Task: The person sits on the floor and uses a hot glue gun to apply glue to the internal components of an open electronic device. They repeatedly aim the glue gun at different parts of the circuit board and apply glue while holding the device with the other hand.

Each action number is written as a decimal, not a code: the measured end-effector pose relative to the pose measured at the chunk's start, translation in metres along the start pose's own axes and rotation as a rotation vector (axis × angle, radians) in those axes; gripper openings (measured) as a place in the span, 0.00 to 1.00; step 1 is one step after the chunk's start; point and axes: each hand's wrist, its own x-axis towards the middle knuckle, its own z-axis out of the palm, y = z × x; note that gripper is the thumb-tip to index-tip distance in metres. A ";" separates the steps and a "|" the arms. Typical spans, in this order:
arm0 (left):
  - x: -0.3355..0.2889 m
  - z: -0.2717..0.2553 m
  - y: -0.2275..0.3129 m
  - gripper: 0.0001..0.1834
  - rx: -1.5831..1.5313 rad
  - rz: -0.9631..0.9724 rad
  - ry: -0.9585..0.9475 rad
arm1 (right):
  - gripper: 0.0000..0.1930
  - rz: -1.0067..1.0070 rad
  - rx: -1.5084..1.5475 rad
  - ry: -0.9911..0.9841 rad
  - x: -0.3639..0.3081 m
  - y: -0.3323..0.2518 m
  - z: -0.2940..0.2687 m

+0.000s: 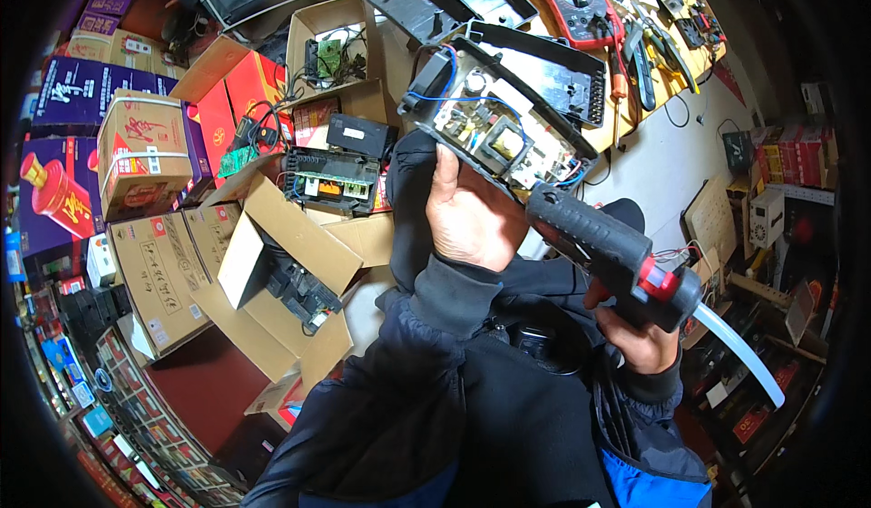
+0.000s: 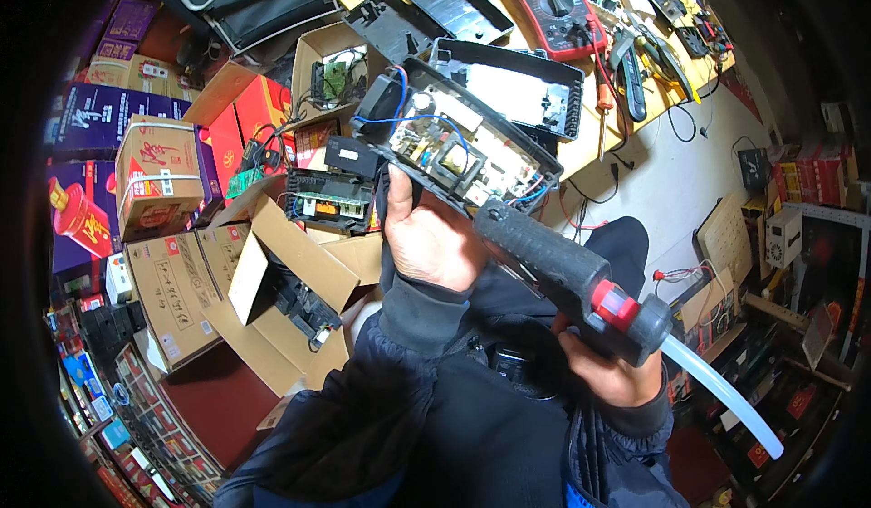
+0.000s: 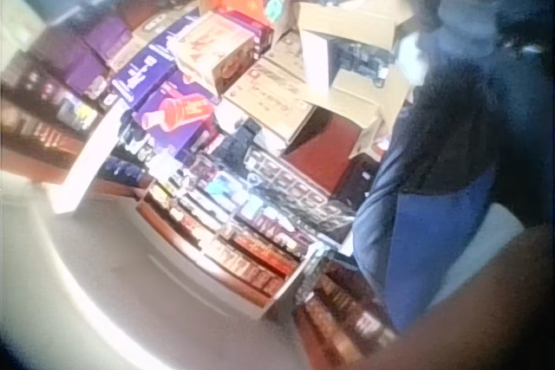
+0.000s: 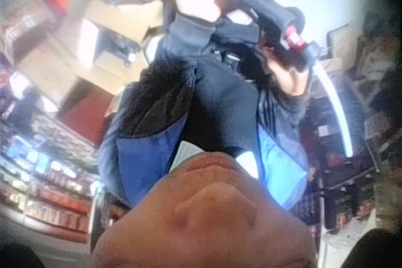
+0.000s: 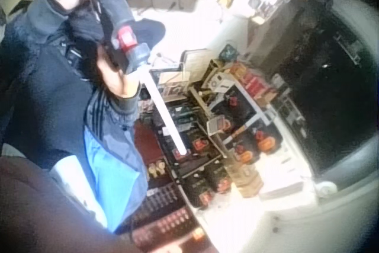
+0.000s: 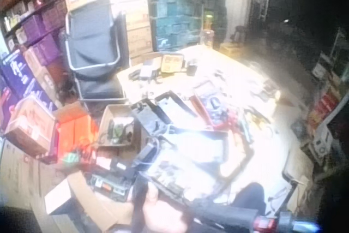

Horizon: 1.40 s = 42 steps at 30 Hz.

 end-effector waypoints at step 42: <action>0.006 -0.003 -0.003 0.37 -0.190 -0.039 -0.013 | 0.13 0.117 -0.204 0.149 -0.008 -0.043 0.021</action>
